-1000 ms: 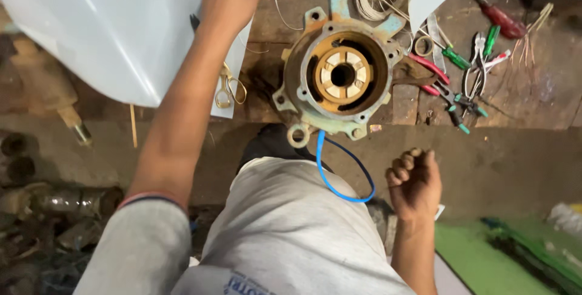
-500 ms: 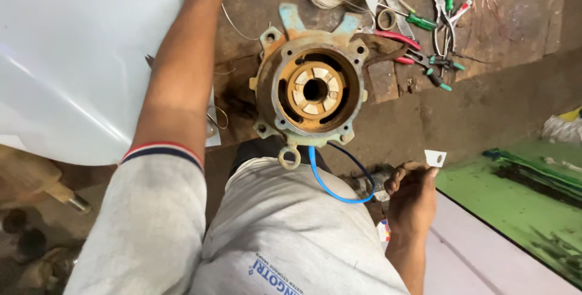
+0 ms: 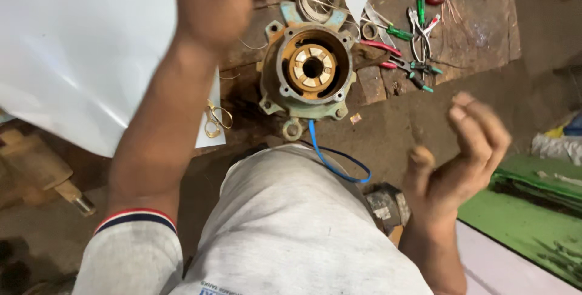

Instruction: The person works on a rusty electric motor stator on a workbench, tapping around its housing with a hammer and removing old components. They then fit white insulating paper into the stator slots, pressing it into place by hand and trimming the paper with scissors.

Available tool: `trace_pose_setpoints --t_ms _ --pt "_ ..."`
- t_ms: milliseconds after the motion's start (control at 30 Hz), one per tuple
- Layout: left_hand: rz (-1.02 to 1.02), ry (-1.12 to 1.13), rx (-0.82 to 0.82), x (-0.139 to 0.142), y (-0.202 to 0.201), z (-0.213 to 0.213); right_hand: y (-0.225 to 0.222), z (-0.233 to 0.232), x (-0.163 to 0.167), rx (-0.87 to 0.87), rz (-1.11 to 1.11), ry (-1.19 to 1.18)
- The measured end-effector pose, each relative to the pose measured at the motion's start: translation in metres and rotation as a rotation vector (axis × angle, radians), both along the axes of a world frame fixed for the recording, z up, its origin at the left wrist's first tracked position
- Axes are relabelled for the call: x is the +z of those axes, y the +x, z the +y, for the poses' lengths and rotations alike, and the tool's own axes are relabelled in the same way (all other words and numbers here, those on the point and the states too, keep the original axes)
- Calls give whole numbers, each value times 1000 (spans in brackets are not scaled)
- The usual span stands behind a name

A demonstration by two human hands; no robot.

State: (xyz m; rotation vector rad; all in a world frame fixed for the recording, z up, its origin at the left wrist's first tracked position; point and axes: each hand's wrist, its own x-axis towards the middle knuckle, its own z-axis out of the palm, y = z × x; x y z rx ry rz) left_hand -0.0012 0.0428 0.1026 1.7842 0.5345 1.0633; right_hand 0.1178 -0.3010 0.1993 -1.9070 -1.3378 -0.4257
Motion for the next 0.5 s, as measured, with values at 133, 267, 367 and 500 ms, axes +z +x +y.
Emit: trace_pose_setpoints --t_ms 133,267,367,500 --pt "-331 -308 -655 92 -26 -96 6 36 19 28 -471 -25" --pt "-311 -369 -813 124 -25 -135 12 47 11 132 -287 -71" --pt "-179 -269 -884 99 -22 -122 11 42 -16 185 -176 -109" --pt "259 -172 -113 23 -10 -76 0 4 -60 112 86 -133"
